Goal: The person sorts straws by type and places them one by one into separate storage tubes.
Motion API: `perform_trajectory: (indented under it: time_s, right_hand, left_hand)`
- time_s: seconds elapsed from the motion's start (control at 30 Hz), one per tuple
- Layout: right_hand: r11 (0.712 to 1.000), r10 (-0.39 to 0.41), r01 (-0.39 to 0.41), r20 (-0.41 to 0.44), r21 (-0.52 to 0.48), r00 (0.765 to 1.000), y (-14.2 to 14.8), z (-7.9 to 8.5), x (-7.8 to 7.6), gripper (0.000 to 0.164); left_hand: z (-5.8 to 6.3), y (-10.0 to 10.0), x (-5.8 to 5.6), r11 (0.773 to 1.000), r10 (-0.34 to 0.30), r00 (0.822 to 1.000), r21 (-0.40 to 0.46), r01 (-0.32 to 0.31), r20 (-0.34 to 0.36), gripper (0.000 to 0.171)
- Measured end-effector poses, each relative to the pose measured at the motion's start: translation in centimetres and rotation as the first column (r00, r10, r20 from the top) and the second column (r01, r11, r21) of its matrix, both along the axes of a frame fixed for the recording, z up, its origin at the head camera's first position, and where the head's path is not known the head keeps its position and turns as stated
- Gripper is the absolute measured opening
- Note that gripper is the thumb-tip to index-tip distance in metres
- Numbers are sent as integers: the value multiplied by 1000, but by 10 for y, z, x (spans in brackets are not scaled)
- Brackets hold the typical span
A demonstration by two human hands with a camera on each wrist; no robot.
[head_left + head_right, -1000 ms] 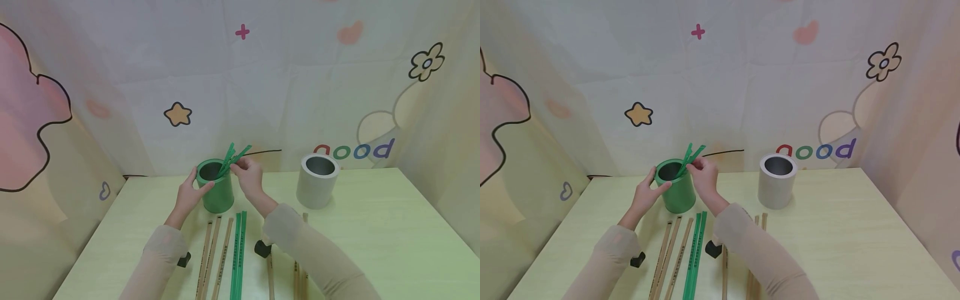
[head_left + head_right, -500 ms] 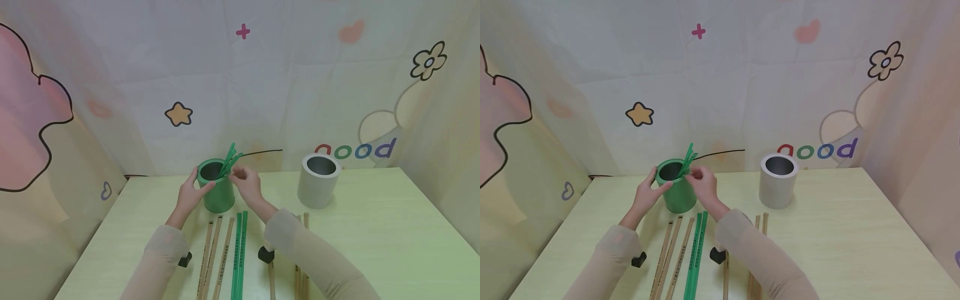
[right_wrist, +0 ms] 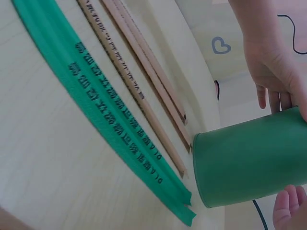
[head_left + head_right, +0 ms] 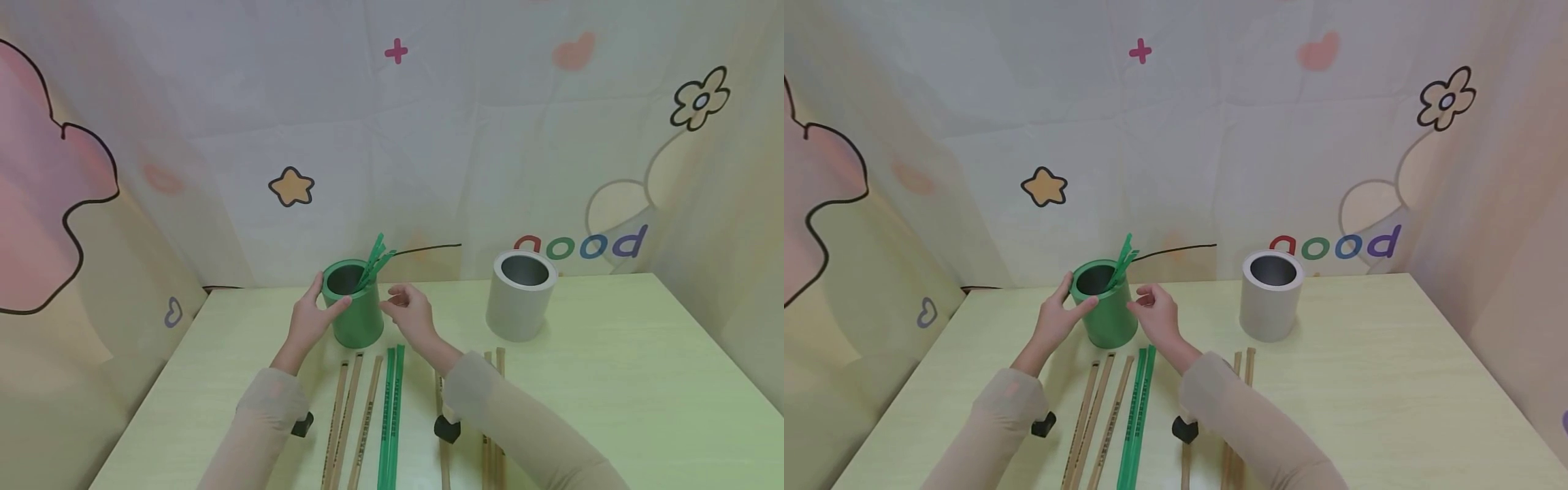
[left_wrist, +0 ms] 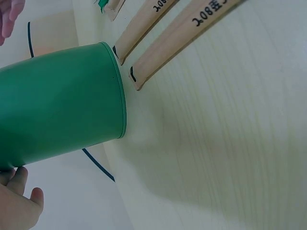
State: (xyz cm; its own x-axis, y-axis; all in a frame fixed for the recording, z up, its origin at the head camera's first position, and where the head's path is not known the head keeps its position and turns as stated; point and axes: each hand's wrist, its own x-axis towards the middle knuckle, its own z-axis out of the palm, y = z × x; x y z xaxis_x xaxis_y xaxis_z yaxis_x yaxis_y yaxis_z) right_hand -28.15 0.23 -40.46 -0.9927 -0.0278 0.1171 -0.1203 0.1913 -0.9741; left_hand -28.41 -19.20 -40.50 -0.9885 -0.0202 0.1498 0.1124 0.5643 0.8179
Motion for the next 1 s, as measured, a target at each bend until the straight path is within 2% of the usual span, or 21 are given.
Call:
perform_trajectory:
  time_s: [0.37, 0.7, 1.0]
  right_hand:
    - [996, 72, -77, 114, 42, 991, 10, -20, 13, 30]
    - [992, 106, -121, 240, 48, 965, 18, -30, 28, 41]
    - [977, 168, -199, 293, 80, 941, 23, -41, 44, 49]
  left_hand:
    - [1, 0, 1, 1000, 7, 1000, -4, -7, -6, 92]
    - [1, 0, 1, 1000, 4, 1000, -9, -4, -3, 91]
    - [1, 1, 0, 1000, 2, 1000, -5, -2, -4, 92]
